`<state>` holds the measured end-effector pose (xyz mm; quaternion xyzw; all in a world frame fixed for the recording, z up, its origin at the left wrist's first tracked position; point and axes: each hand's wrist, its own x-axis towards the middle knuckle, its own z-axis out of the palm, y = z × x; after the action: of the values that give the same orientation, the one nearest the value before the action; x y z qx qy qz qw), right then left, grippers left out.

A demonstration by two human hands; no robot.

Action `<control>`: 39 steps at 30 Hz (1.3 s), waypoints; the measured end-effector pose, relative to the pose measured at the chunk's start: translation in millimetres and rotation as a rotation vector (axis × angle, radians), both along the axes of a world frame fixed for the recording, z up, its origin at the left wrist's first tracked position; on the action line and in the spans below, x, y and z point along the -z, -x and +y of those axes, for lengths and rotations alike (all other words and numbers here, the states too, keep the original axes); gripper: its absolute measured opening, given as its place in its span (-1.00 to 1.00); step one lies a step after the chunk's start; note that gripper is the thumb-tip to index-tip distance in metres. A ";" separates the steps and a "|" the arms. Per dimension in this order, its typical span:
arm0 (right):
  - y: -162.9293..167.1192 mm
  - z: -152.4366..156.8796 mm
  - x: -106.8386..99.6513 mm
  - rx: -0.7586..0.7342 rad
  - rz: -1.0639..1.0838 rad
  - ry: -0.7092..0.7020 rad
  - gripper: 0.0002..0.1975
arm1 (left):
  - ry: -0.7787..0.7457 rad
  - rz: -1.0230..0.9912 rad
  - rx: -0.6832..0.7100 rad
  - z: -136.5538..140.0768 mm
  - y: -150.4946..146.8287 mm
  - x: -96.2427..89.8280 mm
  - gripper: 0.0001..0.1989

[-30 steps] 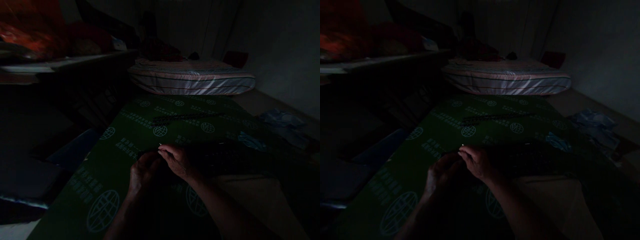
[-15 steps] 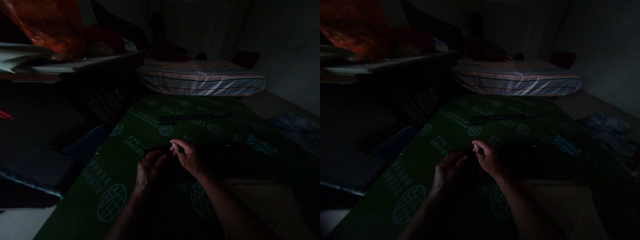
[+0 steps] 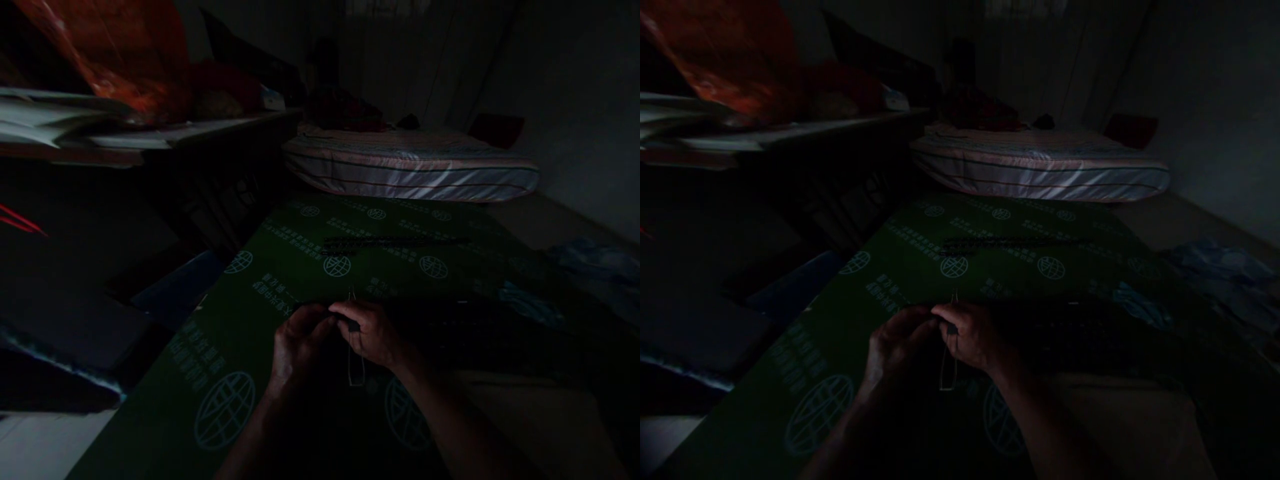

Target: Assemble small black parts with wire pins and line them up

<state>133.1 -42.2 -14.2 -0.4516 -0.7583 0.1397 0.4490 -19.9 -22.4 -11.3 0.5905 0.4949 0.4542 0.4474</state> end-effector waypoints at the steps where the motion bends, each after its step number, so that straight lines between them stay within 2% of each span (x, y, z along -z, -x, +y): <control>1: 0.2 0.0 -0.1 -0.006 -0.004 -0.004 -0.69 | 0.001 -0.005 -0.003 0.4 0.2 0.7 -0.79; 8: 1.5 0.4 2.1 -0.010 -0.020 -0.019 -0.70 | -0.018 0.031 0.003 -0.6 0.0 -5.5 -0.87; 18: -1.8 4.5 -2.2 0.021 -0.110 0.020 -0.74 | 0.033 -0.017 0.011 -1.6 2.2 -4.7 -0.83; 23: -40.2 37.4 -4.0 0.220 -0.131 0.137 -0.76 | 0.045 -0.009 -0.047 -5.4 1.5 -11.2 -0.81; 29: -89.7 96.7 6.8 0.397 -0.331 0.297 -0.75 | 0.052 -0.028 -0.115 -5.9 6.1 -21.4 -0.83; 34: -98.2 122.3 17.8 0.459 -0.470 0.360 -0.74 | 0.074 -0.051 -0.214 -0.3 11.5 -23.3 -0.84; 39: -95.8 130.1 26.2 0.458 -0.492 0.379 -0.76 | 0.085 -0.031 -0.219 1.2 13.2 -19.9 -0.81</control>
<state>228.9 88.0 -40.4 -0.7043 -0.6836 0.0609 0.1817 -33.1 -21.2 8.6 0.5061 0.5684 0.4881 0.4273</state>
